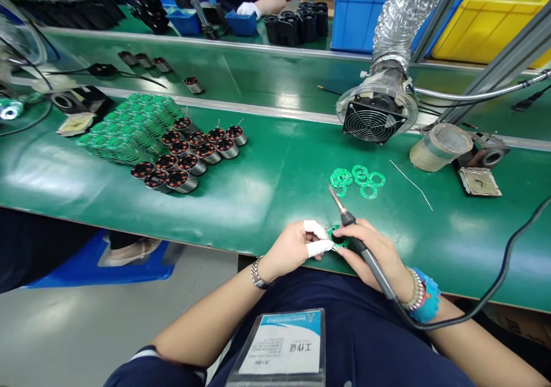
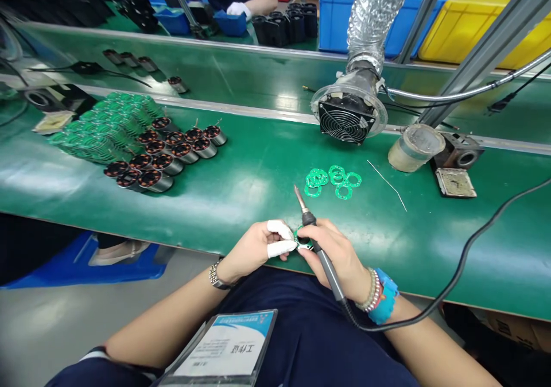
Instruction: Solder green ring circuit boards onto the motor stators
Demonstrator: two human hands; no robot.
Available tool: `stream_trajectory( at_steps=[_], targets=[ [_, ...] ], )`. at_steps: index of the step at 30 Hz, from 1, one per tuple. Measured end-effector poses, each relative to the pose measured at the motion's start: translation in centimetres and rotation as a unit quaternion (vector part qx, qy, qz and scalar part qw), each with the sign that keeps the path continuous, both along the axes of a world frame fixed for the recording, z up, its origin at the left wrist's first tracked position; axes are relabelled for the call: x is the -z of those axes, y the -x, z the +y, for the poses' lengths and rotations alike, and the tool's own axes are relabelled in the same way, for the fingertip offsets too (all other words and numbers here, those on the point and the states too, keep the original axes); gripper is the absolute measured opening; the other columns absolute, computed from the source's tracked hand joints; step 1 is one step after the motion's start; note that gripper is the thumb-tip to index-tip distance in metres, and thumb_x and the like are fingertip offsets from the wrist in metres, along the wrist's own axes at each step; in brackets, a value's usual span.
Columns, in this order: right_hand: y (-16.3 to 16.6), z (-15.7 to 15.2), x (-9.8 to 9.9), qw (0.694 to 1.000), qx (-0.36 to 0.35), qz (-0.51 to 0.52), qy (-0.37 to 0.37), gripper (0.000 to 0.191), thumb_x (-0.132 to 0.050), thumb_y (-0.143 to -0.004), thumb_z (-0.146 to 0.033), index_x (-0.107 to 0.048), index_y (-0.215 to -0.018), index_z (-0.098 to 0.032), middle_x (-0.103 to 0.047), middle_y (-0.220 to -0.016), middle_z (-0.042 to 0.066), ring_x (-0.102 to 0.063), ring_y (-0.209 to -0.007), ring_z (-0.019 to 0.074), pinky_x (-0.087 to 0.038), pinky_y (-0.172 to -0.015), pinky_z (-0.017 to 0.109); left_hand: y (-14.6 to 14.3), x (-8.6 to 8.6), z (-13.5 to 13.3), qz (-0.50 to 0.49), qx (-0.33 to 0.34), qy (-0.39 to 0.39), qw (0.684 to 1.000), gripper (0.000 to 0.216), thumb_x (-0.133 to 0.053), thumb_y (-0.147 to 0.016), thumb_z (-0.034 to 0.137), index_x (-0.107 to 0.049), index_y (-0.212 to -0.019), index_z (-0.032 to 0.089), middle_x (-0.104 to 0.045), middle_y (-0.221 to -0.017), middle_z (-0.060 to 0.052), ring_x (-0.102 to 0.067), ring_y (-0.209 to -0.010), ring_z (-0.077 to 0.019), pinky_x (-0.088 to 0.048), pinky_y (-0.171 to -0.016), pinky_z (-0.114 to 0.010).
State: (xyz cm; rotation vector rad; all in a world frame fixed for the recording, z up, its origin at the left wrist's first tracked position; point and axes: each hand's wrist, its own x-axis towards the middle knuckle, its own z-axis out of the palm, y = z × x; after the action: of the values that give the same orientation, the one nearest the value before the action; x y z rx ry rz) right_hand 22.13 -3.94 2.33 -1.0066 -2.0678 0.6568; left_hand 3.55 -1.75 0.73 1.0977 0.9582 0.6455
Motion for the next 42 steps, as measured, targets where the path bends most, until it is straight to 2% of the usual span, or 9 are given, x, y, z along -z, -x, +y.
stream_trajectory(
  at_steps=[4,11,17,21,24,26,29,36,42],
  targets=[
    [0.7,0.5,-0.2,1.000,0.002,0.021,-0.005,0.021,-0.051,-0.083,-0.011,-0.053,-0.102,-0.020,-0.058,-0.086,0.005,-0.056,-0.081,0.0162,-0.050,-0.072,0.029,0.0,-0.2,0.1,-0.005,-0.001,0.012,1.000,0.023,-0.072,-0.063,0.030,-0.056,-0.066,0.013,-0.053,-0.058,0.003,-0.051,-0.050,-0.0074,-0.047,-0.050,-0.021],
    [1.5,1.0,0.0,1.000,-0.002,0.002,0.016,0.020,-0.048,-0.084,-0.012,-0.050,-0.102,-0.020,-0.055,-0.080,0.004,-0.053,-0.075,0.0157,-0.048,-0.068,0.029,0.3,-0.3,-0.1,-0.007,-0.012,0.022,1.000,0.020,-0.072,-0.062,0.025,-0.057,-0.067,0.013,-0.055,-0.059,0.003,-0.054,-0.053,-0.0085,-0.048,-0.054,-0.022],
    [2.0,0.6,0.2,1.000,0.021,-0.011,-0.016,0.022,-0.046,-0.083,-0.010,-0.050,-0.102,-0.018,-0.057,-0.081,0.006,-0.054,-0.076,0.0180,-0.048,-0.070,0.033,0.2,-0.4,-0.9,-0.037,-0.031,0.067,0.997,0.023,-0.067,-0.071,0.033,-0.059,-0.075,0.012,-0.062,-0.065,-0.002,-0.060,-0.060,-0.0113,-0.050,-0.062,-0.025],
    [1.2,0.3,-0.5,0.998,0.059,0.021,-0.026,0.021,-0.053,-0.080,-0.010,-0.054,-0.099,-0.019,-0.059,-0.081,0.005,-0.056,-0.080,0.0183,-0.048,-0.073,0.033,0.2,-0.3,-1.0,-0.019,-0.035,0.084,0.996,0.024,-0.067,-0.071,0.033,-0.059,-0.076,0.012,-0.063,-0.062,-0.001,-0.060,-0.056,-0.0112,-0.050,-0.060,-0.025],
    [0.0,-0.2,-1.4,0.996,0.076,0.048,-0.012,0.020,-0.055,-0.079,-0.008,-0.058,-0.095,-0.020,-0.061,-0.077,0.003,-0.056,-0.073,0.0157,-0.048,-0.066,0.029,0.3,-0.3,-0.8,-0.009,-0.026,0.088,0.996,0.021,-0.066,-0.071,0.031,-0.059,-0.076,0.012,-0.063,-0.061,-0.002,-0.060,-0.055,-0.0111,-0.049,-0.059,-0.025],
    [-0.9,-0.6,-2.0,0.996,0.064,0.057,-0.005,0.023,-0.055,-0.080,-0.009,-0.059,-0.100,-0.021,-0.061,-0.074,0.003,-0.057,-0.068,0.0150,-0.048,-0.060,0.028,0.4,-0.2,-0.8,-0.007,-0.024,0.087,0.996,0.019,-0.066,-0.072,0.030,-0.059,-0.076,0.012,-0.064,-0.061,-0.002,-0.061,-0.056,-0.0111,-0.049,-0.060,-0.024],
    [-1.9,-1.1,-2.5,0.997,0.036,0.065,-0.012,0.031,-0.057,-0.079,-0.011,-0.059,-0.108,-0.021,-0.063,-0.073,0.004,-0.058,-0.068,0.0176,-0.049,-0.060,0.032,0.5,-0.2,-0.8,-0.006,-0.022,0.089,0.996,0.018,-0.066,-0.072,0.029,-0.059,-0.076,0.013,-0.064,-0.062,-0.002,-0.061,-0.058,-0.0113,-0.050,-0.061,-0.025],
    [-2.7,-1.8,-2.7,0.996,0.024,0.071,0.050,0.023,-0.054,-0.077,-0.008,-0.065,-0.094,-0.019,-0.064,-0.070,0.005,-0.058,-0.063,0.0167,-0.049,-0.056,0.031,0.6,0.1,-0.9,-0.018,-0.024,0.092,0.995,0.016,-0.064,-0.074,0.028,-0.059,-0.075,0.013,-0.066,-0.065,-0.003,-0.063,-0.061,-0.0120,-0.051,-0.064,-0.026],
    [-2.7,-1.9,-2.6,0.995,0.017,0.078,0.061,0.023,-0.055,-0.075,-0.006,-0.066,-0.093,-0.017,-0.064,-0.069,0.005,-0.058,-0.062,0.0155,-0.049,-0.053,0.029,0.7,0.2,-0.9,-0.021,-0.025,0.090,0.995,0.016,-0.064,-0.074,0.028,-0.059,-0.076,0.013,-0.066,-0.066,-0.002,-0.063,-0.062,-0.0124,-0.051,-0.065,-0.027]
  ],
)
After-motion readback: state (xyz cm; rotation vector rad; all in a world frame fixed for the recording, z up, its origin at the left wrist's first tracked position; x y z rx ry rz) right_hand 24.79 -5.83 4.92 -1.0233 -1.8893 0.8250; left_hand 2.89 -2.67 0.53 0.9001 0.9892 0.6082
